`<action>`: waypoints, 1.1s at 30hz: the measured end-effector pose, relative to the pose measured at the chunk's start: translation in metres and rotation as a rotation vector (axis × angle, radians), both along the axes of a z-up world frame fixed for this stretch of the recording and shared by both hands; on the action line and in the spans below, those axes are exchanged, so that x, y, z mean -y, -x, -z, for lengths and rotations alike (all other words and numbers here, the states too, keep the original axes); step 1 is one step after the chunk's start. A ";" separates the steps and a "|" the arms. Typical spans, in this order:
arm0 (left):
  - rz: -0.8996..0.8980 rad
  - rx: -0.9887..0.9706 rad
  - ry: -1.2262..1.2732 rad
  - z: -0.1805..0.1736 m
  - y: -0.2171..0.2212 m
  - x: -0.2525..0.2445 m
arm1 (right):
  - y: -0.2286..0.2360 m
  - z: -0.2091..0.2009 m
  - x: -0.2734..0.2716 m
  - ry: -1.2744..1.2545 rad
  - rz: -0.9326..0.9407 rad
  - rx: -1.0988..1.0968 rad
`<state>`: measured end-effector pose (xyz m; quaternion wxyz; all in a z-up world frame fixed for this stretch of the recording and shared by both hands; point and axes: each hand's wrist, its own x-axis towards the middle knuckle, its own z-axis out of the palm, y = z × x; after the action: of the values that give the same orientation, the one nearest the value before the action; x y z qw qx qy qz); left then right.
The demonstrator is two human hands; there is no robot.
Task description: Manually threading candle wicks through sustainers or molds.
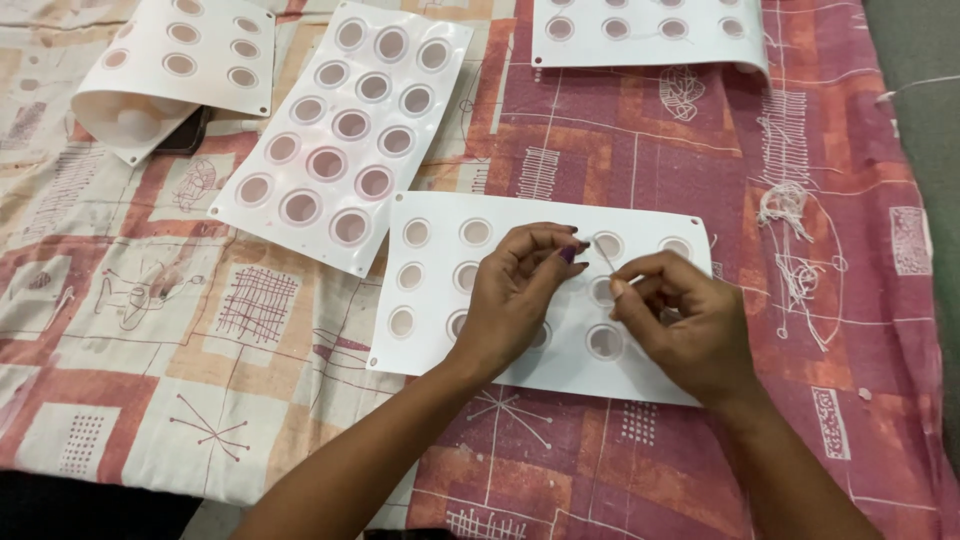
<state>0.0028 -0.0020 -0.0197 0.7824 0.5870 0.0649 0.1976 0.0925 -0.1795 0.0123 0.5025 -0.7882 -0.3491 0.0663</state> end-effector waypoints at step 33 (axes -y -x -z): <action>0.241 -0.336 -0.174 -0.021 -0.004 0.049 | 0.031 -0.008 0.092 -0.118 0.059 -0.442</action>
<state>0.0068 -0.0513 0.0017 0.7248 0.6807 0.1063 0.0070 0.0616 -0.2718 0.0201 0.6137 -0.7335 -0.2109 0.2020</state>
